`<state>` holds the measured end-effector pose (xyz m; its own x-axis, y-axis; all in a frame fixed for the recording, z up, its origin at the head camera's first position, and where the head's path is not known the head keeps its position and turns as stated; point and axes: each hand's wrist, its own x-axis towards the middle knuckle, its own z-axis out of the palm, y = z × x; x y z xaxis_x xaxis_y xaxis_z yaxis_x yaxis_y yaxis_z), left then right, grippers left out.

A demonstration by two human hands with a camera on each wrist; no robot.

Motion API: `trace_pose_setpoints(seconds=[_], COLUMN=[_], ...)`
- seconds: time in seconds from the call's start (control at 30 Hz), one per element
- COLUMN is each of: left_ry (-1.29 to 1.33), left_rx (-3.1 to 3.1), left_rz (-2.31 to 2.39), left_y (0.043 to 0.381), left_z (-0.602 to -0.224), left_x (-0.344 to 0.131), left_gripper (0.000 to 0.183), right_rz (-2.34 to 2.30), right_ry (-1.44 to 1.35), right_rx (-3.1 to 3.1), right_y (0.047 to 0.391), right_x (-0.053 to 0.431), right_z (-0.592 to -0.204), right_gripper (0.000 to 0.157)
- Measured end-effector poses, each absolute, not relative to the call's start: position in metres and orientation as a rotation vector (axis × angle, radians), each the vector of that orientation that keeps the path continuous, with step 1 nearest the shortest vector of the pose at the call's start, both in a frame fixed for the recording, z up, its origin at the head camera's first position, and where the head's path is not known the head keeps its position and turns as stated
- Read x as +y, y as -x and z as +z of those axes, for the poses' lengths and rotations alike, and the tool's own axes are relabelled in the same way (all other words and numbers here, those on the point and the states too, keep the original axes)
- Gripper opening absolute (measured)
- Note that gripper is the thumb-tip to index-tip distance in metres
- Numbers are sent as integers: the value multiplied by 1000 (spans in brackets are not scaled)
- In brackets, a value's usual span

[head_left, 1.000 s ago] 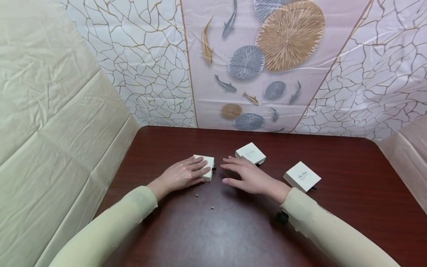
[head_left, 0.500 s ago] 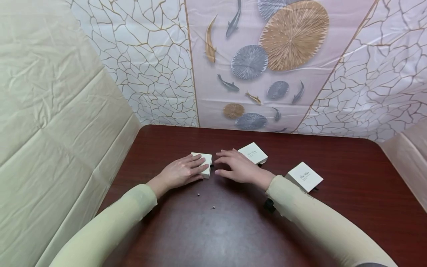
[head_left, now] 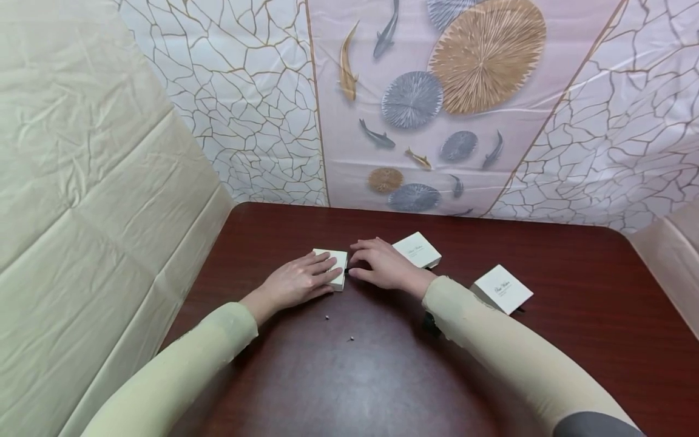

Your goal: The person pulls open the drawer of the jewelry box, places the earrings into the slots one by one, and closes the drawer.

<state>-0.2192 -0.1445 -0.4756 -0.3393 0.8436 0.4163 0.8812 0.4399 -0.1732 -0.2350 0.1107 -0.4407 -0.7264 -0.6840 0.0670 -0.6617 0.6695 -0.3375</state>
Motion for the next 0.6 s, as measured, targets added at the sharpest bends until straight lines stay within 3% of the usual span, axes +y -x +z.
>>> trace_pose_setpoints(seconds=[0.6], left_ry=[1436], left_rx=[-2249], left_rz=[-117], left_y=[216], left_z=[-476], left_x=[-144], left_gripper=[47], right_rz=[-621], right_ry=[1085], right_rx=[2829], right_y=[239], right_x=[98], right_z=[-452], right_gripper=[12])
